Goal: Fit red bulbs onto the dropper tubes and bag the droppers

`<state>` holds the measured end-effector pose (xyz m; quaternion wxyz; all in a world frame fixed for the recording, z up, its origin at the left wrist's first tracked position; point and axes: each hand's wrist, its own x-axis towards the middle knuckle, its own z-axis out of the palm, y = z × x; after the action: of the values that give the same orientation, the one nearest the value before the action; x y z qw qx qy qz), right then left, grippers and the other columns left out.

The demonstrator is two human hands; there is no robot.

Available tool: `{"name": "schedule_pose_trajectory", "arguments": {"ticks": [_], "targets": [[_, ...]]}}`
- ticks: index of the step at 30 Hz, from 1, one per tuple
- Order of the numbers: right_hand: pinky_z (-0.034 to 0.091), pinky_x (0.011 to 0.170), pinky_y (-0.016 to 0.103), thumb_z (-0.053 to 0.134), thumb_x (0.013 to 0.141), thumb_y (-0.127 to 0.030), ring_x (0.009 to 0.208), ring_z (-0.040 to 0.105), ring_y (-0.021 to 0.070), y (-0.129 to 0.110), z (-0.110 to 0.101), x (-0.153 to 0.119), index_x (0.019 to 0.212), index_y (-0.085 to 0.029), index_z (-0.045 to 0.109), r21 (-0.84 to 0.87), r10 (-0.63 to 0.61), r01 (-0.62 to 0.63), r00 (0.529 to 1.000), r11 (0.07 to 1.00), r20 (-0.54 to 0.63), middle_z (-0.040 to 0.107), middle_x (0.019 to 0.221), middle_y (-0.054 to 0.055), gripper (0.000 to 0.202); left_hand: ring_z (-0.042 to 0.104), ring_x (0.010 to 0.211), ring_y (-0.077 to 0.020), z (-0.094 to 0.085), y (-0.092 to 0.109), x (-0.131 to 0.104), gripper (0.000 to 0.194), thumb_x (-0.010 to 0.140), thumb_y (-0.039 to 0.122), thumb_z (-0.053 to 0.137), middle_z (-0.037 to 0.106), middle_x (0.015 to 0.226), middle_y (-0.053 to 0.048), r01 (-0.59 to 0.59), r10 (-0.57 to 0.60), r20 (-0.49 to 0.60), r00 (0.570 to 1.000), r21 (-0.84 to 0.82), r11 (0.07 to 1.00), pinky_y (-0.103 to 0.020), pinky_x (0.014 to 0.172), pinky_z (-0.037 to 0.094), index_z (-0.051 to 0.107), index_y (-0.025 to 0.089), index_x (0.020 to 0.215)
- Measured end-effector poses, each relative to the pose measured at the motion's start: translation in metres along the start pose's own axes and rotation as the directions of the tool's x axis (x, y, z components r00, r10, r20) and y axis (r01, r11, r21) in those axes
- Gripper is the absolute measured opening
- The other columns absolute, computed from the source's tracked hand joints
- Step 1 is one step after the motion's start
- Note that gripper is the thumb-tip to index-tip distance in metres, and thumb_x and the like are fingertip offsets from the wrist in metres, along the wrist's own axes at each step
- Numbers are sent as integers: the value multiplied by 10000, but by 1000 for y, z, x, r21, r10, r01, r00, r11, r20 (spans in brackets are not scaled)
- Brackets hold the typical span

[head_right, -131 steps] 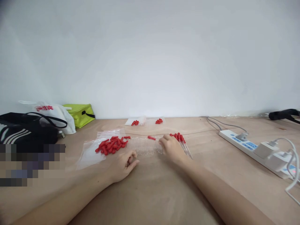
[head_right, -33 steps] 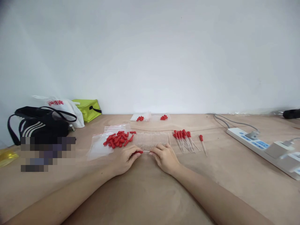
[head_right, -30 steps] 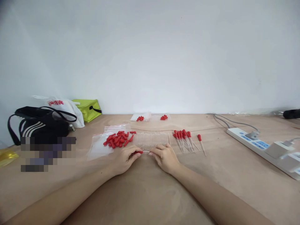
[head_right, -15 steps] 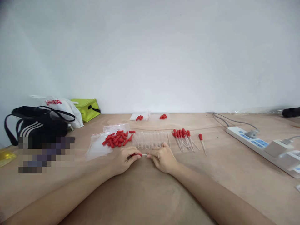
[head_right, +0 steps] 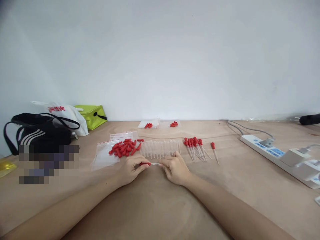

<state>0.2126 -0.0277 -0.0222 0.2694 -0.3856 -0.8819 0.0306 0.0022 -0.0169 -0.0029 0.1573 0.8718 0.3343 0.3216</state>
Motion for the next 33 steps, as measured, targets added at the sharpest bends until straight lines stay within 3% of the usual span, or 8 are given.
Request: {"name": "schedule_pose_trajectory", "arguments": {"ticks": [11, 17, 26, 33], "targets": [[169, 632, 297, 382, 813, -144, 540, 388, 92, -6, 3, 0, 711, -164, 583, -195, -111, 83, 985, 977, -133, 589, 630, 3, 227, 553, 628, -121, 3, -3, 1, 168, 806, 291, 510, 657, 684, 5, -151, 171, -59, 983, 260, 954, -339, 802, 317, 617, 194, 720], [174, 623, 295, 376, 803, -127, 525, 350, 97, -5, 5, 1, 704, -158, 587, -213, -168, 128, 968, 969, -185, 572, 611, 5, 235, 550, 633, -116, 7, -3, 5, 157, 801, 293, 516, 653, 690, -1, -204, 222, -45, 974, 248, 947, -326, 837, 325, 597, 179, 728], [185, 669, 299, 384, 858, -226, 602, 453, 100, 1, -3, 3, 788, -179, 611, -241, -160, 121, 976, 963, -148, 585, 633, 1, 242, 562, 736, -141, -2, -10, 4, 135, 790, 336, 548, 680, 727, 22, -102, 115, -21, 993, 316, 943, -374, 896, 224, 640, 236, 792], [197, 669, 298, 376, 832, -177, 547, 412, 92, 0, 0, 3, 684, -160, 604, -226, -183, 137, 963, 965, -199, 534, 553, -5, 272, 549, 721, -142, 1, -5, 2, 160, 808, 304, 511, 666, 697, 14, -144, 170, -46, 984, 343, 928, -370, 879, 234, 626, 215, 740]]}}
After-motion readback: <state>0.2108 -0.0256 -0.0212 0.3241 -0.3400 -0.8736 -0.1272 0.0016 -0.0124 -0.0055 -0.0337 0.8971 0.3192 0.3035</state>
